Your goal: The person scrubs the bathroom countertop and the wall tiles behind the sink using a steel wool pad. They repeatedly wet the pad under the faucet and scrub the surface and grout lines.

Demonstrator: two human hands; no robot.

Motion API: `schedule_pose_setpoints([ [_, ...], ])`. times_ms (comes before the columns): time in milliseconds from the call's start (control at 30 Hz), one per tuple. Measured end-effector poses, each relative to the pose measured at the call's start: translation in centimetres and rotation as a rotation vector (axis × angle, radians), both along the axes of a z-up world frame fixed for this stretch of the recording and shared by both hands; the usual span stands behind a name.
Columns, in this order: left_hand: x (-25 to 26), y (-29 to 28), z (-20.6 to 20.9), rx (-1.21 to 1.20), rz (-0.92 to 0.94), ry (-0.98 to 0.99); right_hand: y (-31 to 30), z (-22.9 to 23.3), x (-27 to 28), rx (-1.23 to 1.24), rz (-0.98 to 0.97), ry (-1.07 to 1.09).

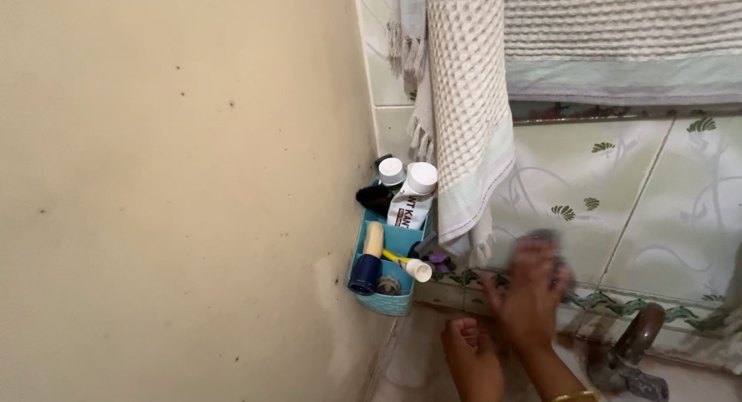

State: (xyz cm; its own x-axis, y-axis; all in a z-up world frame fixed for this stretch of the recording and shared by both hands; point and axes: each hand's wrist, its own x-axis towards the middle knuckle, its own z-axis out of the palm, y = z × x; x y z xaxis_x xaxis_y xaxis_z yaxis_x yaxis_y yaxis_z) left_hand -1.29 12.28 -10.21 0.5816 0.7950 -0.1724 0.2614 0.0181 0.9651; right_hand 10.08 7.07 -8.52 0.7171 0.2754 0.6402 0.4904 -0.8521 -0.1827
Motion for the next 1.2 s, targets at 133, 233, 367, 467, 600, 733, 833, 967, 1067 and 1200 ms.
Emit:
schedule_pose_setpoints([
  [133, 0.0, 0.0, 0.3, 0.001, -0.022, -0.033, -3.1, -2.8, -1.6, -0.024, 0.315, -0.043],
  [233, -0.5, 0.2, 1.3, -0.008, -0.048, -0.011, -3.6, -3.1, -1.3, 0.161, 0.101, 0.051],
  [367, -0.9, 0.0, 2.1, -0.055, -0.146, 0.201, -2.0, -2.6, -1.3, 0.326, -0.050, -0.119],
  [467, -0.9, -0.2, 2.4, -0.042, -0.272, 0.311, -1.0, -1.8, -2.0, 0.075, 0.122, -0.124],
  [600, -1.2, -0.7, 1.6, 0.127, -0.546, 0.359, -2.2, -1.4, -3.1, 0.031, 0.179, 0.238],
  [733, -1.8, -0.1, 0.0, 0.300, -0.685, 0.357, -2.2, -1.7, -3.2, 0.345, -0.057, -0.028],
  [833, -1.7, -0.7, -0.8, 0.360, -0.719, 0.328, -2.7, -1.7, -2.5, 0.312, 0.055, -0.033],
  [967, -1.0, -1.3, -0.5, 0.328, -0.691, 0.370, -3.1, -1.4, -1.2, -0.010, 0.121, 0.180],
  [1067, -1.4, -0.7, -0.4, 0.354, -0.653, 0.357, -2.9, -1.9, -1.0, 0.292, -0.041, 0.083],
  [1200, -1.9, -1.0, -0.5, 0.325, -0.585, 0.363, -4.1, -3.2, -0.8, 0.166, -0.006, 0.185],
])
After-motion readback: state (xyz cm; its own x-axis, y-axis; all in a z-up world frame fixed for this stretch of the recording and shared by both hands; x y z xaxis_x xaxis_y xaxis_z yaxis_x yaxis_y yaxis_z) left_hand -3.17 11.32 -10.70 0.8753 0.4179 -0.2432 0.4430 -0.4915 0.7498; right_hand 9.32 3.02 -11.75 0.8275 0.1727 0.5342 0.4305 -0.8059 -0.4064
